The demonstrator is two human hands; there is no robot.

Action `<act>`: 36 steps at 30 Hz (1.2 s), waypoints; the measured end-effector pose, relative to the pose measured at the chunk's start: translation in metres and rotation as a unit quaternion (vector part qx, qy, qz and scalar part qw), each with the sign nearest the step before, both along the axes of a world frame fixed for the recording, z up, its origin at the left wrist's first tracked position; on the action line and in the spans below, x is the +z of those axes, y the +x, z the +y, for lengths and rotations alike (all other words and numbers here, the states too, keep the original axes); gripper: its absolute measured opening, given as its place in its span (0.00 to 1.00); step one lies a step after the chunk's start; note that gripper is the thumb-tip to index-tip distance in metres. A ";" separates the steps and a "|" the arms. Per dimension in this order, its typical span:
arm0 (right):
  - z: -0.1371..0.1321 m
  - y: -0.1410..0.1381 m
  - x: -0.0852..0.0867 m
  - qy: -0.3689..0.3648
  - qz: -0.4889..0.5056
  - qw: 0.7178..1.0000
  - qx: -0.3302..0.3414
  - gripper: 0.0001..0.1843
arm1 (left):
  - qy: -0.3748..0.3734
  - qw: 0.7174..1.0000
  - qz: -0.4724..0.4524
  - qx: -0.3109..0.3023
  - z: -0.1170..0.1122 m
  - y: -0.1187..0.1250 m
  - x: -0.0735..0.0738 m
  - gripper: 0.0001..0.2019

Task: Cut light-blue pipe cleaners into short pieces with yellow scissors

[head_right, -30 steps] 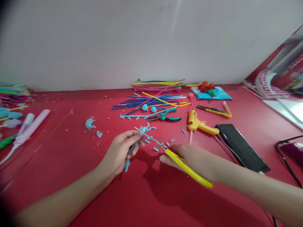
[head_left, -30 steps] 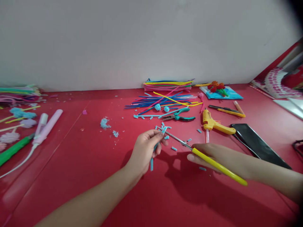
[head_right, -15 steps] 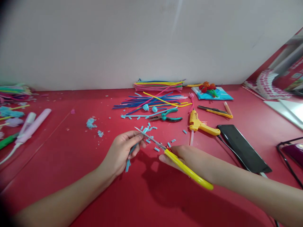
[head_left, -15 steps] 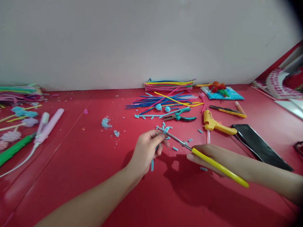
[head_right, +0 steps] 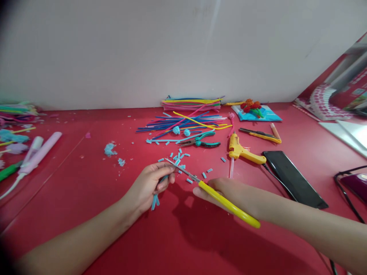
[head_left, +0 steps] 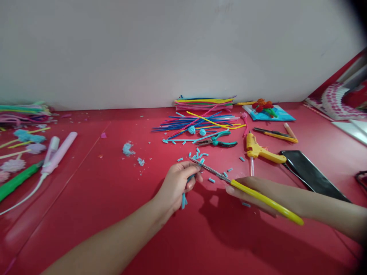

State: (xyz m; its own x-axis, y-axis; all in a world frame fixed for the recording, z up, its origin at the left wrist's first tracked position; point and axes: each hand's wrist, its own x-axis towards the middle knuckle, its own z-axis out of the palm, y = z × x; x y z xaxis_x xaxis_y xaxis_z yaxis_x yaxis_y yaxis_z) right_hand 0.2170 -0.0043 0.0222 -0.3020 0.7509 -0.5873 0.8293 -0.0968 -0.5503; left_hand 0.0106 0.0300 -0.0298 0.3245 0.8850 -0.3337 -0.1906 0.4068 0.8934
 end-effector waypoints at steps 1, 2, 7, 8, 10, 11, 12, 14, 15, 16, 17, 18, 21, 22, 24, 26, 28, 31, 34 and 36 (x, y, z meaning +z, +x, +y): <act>0.000 0.000 0.000 -0.011 0.010 1.000 0.010 0.23 | -0.003 1.000 0.004 -0.003 0.000 0.000 0.001 0.05; 0.001 0.000 0.000 -0.019 0.016 1.000 0.016 0.23 | -0.007 1.000 0.006 -0.004 0.000 0.001 0.002 0.05; 0.002 -0.006 -0.002 -0.019 -0.025 0.999 -0.013 0.26 | -0.039 0.999 0.001 0.008 -0.001 0.002 0.003 0.05; 0.002 -0.007 -0.003 -0.021 -0.030 0.999 -0.020 0.26 | -0.044 0.999 -0.002 0.009 -0.001 0.002 0.004 0.05; 0.002 -0.009 -0.004 -0.024 -0.024 0.999 -0.026 0.26 | -0.052 0.999 -0.004 0.009 -0.001 0.002 0.004 0.05; 0.002 -0.009 -0.005 -0.023 -0.019 0.999 -0.030 0.25 | -0.056 0.998 -0.003 0.008 -0.001 0.002 0.005 0.06; 0.002 -0.009 -0.005 -0.025 -0.016 0.999 -0.039 0.25 | -0.060 0.998 0.001 0.007 -0.001 0.002 0.006 0.07; 0.002 -0.008 -0.005 -0.043 -0.013 0.997 -0.058 0.25 | -0.064 0.998 0.010 0.003 -0.001 0.002 0.007 0.08; 0.002 -0.008 -0.005 -0.050 -0.012 0.997 -0.065 0.25 | -0.058 0.998 0.011 0.002 -0.001 0.002 0.007 0.09; 0.003 -0.007 -0.004 -0.051 -0.010 0.996 -0.067 0.24 | -0.045 0.999 0.009 0.002 -0.001 0.002 0.007 0.09; 0.004 -0.007 -0.003 -0.045 -0.006 0.997 -0.065 0.24 | -0.028 1.000 0.007 0.002 -0.002 0.002 0.007 0.08; 0.005 -0.007 -0.002 -0.027 0.003 0.998 -0.062 0.22 | -0.008 1.000 0.007 0.000 -0.002 0.002 0.007 0.08; 0.011 -0.008 0.002 0.033 0.047 0.996 -0.070 0.20 | 0.037 0.998 0.015 -0.038 -0.005 0.003 0.008 0.09; 0.014 -0.010 0.003 0.046 0.062 0.994 -0.077 0.20 | 0.042 0.997 0.017 -0.058 -0.007 0.004 0.009 0.10; 0.019 -0.014 0.000 0.062 0.095 0.990 -0.086 0.21 | 0.040 0.995 0.011 -0.096 -0.009 0.005 0.012 0.10; 0.023 -0.019 -0.005 0.065 0.150 0.983 -0.089 0.21 | 0.030 0.992 -0.002 -0.123 -0.012 0.005 0.015 0.10; 0.023 -0.021 -0.013 0.053 0.210 0.972 -0.088 0.20 | 0.022 0.989 -0.019 -0.144 -0.013 0.004 0.018 0.09; 0.020 -0.021 -0.020 0.022 0.242 0.966 -0.088 0.19 | 0.011 0.984 -0.035 -0.174 -0.013 0.003 0.022 0.09; 0.018 -0.019 -0.021 0.015 0.236 0.968 -0.079 0.17 | 0.004 0.981 -0.034 -0.191 -0.013 0.004 0.022 0.09; 0.018 -0.020 -0.019 0.026 0.221 0.972 -0.072 0.15 | 0.003 0.981 -0.025 -0.190 -0.013 0.005 0.020 0.08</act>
